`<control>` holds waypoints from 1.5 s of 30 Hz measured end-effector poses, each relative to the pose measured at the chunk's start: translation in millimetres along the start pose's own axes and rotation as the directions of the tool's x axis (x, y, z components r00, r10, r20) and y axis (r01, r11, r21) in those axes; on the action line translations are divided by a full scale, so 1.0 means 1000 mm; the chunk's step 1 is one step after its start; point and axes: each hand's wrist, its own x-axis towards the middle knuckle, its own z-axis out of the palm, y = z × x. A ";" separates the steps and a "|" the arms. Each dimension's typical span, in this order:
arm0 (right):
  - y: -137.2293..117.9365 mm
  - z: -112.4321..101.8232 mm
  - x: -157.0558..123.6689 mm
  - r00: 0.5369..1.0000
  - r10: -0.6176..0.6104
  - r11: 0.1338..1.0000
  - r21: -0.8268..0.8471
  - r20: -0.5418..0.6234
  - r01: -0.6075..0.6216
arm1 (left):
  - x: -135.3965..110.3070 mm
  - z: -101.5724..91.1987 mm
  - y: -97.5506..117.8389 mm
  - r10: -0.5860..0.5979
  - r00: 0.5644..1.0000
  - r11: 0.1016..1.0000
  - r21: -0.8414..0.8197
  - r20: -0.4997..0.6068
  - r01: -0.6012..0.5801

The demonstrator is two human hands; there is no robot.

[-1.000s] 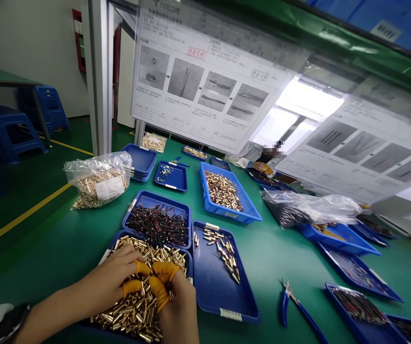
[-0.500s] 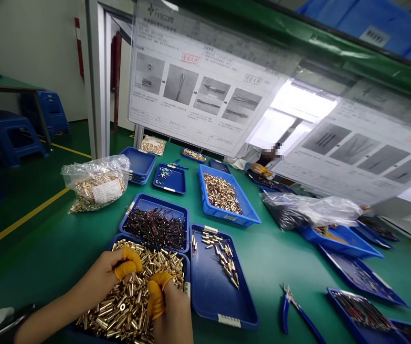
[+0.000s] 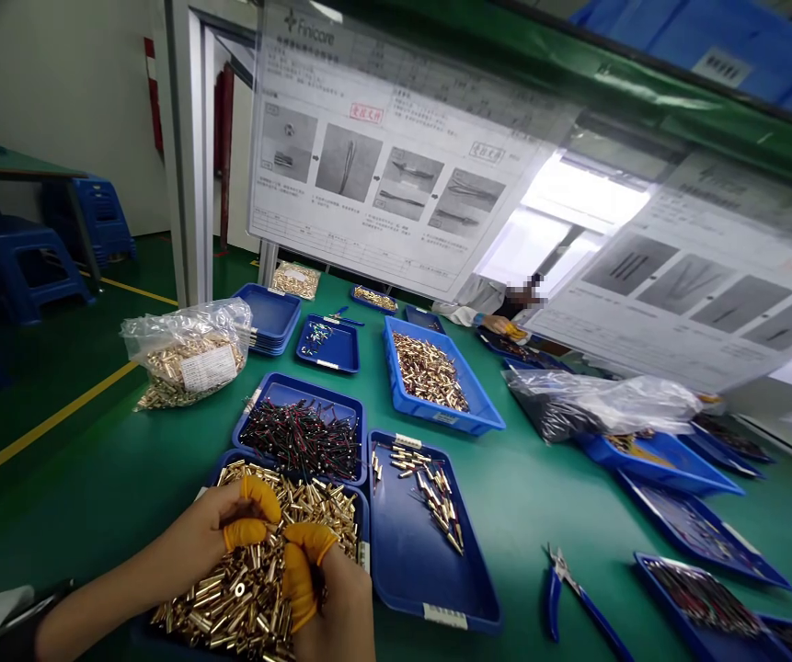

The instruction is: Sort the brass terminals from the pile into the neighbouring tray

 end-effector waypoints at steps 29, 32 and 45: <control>0.003 0.007 -0.004 0.992 0.127 0.980 0.155 -0.006 -0.125 | -0.007 -0.001 0.002 0.130 0.987 0.904 0.399 0.091 -0.155; 0.005 0.016 -0.006 0.981 0.184 0.941 0.277 0.057 -0.193 | -0.009 0.001 0.003 0.110 0.987 0.890 0.430 0.119 -0.151; -0.007 -0.002 0.007 0.984 0.146 0.972 0.170 0.102 -0.162 | -0.002 -0.002 -0.003 0.123 0.989 0.955 0.281 -0.086 -0.094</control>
